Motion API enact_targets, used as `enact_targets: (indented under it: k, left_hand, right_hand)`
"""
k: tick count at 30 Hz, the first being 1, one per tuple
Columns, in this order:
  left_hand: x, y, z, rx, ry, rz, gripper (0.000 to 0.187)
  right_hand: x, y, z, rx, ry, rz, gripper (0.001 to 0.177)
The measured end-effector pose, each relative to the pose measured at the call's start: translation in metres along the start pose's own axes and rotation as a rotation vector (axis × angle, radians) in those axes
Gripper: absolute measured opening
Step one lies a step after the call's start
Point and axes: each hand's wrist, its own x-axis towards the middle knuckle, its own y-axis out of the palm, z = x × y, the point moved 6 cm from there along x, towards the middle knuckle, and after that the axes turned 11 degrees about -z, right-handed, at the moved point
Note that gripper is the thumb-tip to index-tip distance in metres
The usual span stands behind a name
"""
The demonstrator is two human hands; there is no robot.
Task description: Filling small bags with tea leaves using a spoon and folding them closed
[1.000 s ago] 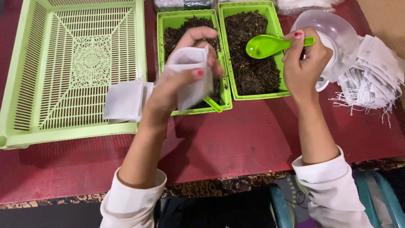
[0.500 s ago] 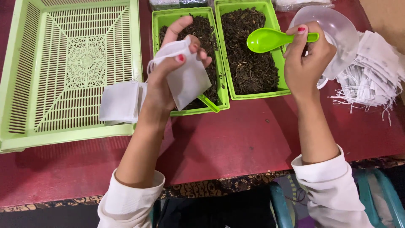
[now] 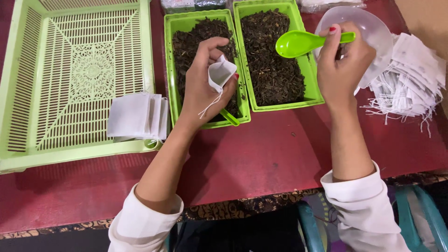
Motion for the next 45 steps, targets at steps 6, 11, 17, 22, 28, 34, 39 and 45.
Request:
enact_targets:
  k: [6, 11, 17, 22, 28, 34, 39, 45]
  left_hand:
    - [-0.003, 0.007, 0.003, -0.03, -0.036, 0.028, 0.052]
    - [-0.003, 0.008, 0.0, 0.006, -0.047, 0.041, 0.054]
    - [-0.003, 0.008, 0.002, 0.01, -0.055, 0.036, 0.054]
    - [-0.003, 0.009, 0.001, 0.006, -0.031, 0.056, 0.054]
    - [-0.005, 0.01, 0.003, -0.011, -0.045, 0.073, 0.058]
    - [-0.005, 0.011, 0.007, 0.004, -0.105, 0.076, 0.059]
    - [-0.005, 0.012, 0.008, -0.009, -0.083, 0.08, 0.062]
    - [-0.005, 0.01, 0.006, 0.09, -0.06, 0.126, 0.066]
  right_hand:
    - [-0.003, 0.015, -0.008, -0.332, -0.191, 0.112, 0.023]
    - [-0.008, 0.025, 0.002, -0.375, -0.242, 0.156, 0.011]
    - [-0.011, 0.031, 0.004, -0.447, -0.279, 0.173, 0.017]
    - [-0.016, 0.036, -0.006, -0.435, -0.205, 0.208, 0.017]
    - [-0.016, 0.035, -0.02, -0.384, -0.09, 0.229, 0.018]
    - [-0.014, 0.033, -0.039, -0.26, -0.011, 0.152, 0.026]
    - [-0.012, 0.028, -0.048, -0.192, 0.085, 0.098, 0.029]
    - [-0.006, 0.02, -0.048, -0.199, 0.067, 0.035, 0.033]
